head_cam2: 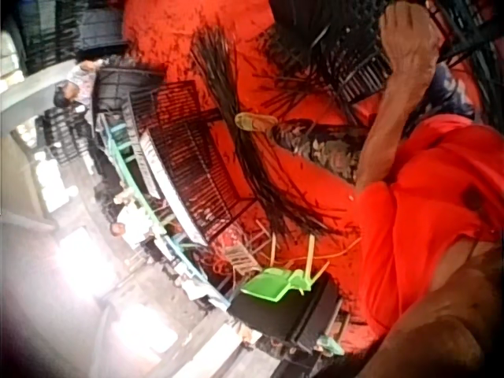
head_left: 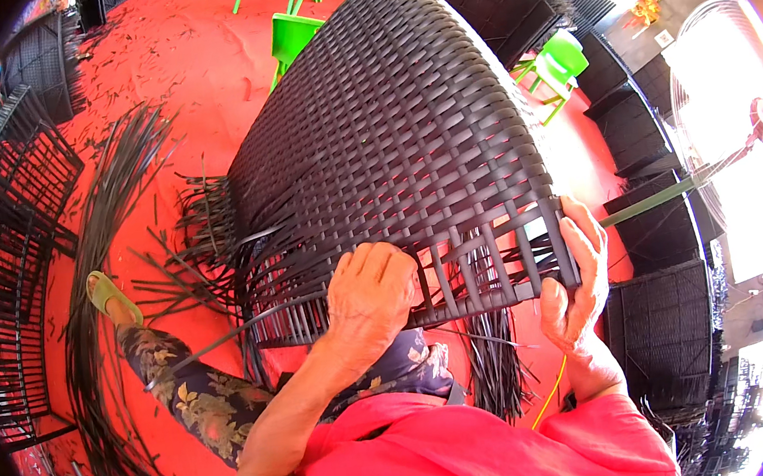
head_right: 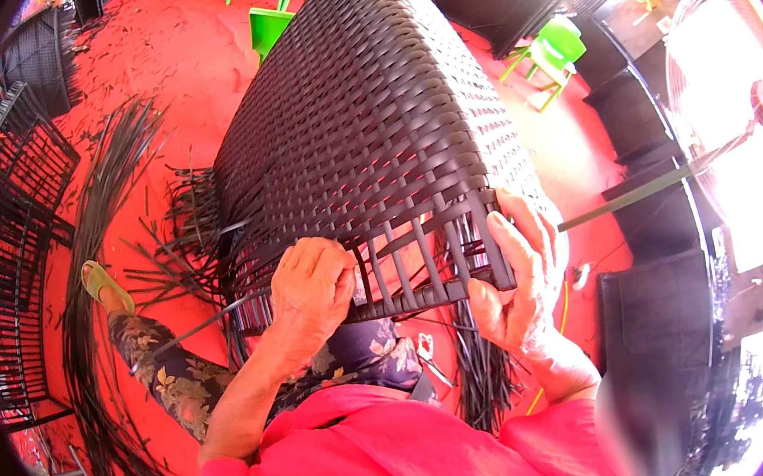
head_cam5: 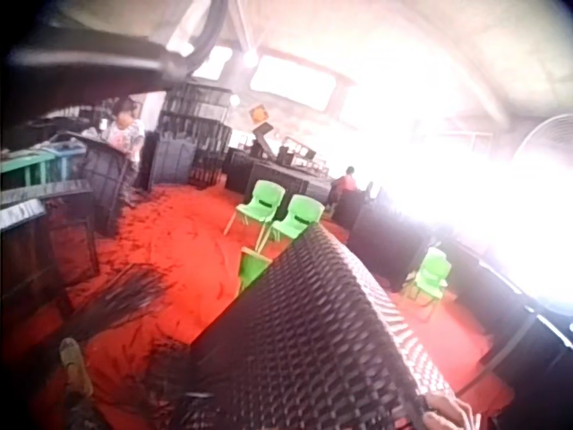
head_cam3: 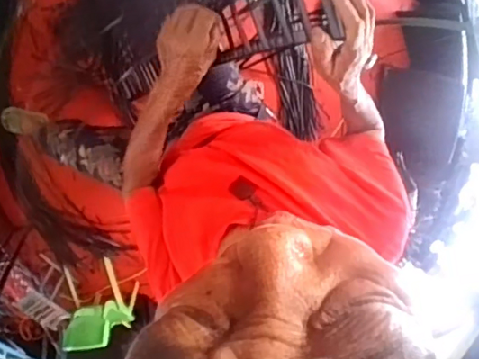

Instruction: The person weaves synthetic wicker strips into the frame of a furniture piece by hand, pulling long strips through the existing weave and tucking them into the edges.

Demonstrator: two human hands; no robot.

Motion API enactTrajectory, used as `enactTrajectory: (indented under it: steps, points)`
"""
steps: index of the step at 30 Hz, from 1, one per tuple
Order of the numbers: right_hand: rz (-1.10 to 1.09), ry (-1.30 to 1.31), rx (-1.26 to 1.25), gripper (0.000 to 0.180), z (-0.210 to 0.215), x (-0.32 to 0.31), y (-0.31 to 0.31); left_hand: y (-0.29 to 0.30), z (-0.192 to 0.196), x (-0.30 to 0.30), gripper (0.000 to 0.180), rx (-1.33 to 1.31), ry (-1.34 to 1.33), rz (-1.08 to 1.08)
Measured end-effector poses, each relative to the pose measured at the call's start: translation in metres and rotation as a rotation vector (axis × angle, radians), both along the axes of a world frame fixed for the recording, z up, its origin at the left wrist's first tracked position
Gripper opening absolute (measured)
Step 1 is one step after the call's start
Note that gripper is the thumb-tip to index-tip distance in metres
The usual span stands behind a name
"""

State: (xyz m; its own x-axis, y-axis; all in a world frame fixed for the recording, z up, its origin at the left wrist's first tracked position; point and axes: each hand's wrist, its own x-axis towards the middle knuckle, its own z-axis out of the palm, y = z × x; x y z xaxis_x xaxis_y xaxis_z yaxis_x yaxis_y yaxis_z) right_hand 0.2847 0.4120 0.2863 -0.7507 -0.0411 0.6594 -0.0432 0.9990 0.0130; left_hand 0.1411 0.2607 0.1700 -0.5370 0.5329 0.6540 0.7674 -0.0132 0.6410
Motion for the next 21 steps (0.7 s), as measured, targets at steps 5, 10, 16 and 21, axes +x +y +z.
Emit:
enactTrajectory:
  steps: [5, 10, 16, 21]
  points:
    - [-0.022, 0.005, -0.053, 0.048, -0.004, -0.002, -0.006, 0.01, -0.016, 0.003, 0.019, 0.195, -0.112, 0.024]
    - [-0.028, 0.031, -0.063, 0.049, -0.008, 0.003, 0.001, -0.022, -0.029, 0.001, 0.012, 0.1, -0.547, -0.129]
    - [-0.023, 0.003, -0.165, 0.055, -0.013, 0.001, -0.002, -0.024, -0.038, -0.002, 0.01, -0.03, -0.476, -0.104]
    - [-0.037, -0.026, -0.157, 0.057, -0.011, 0.005, -0.002, -0.015, -0.034, -0.011, 0.012, -0.046, 0.239, 0.2]
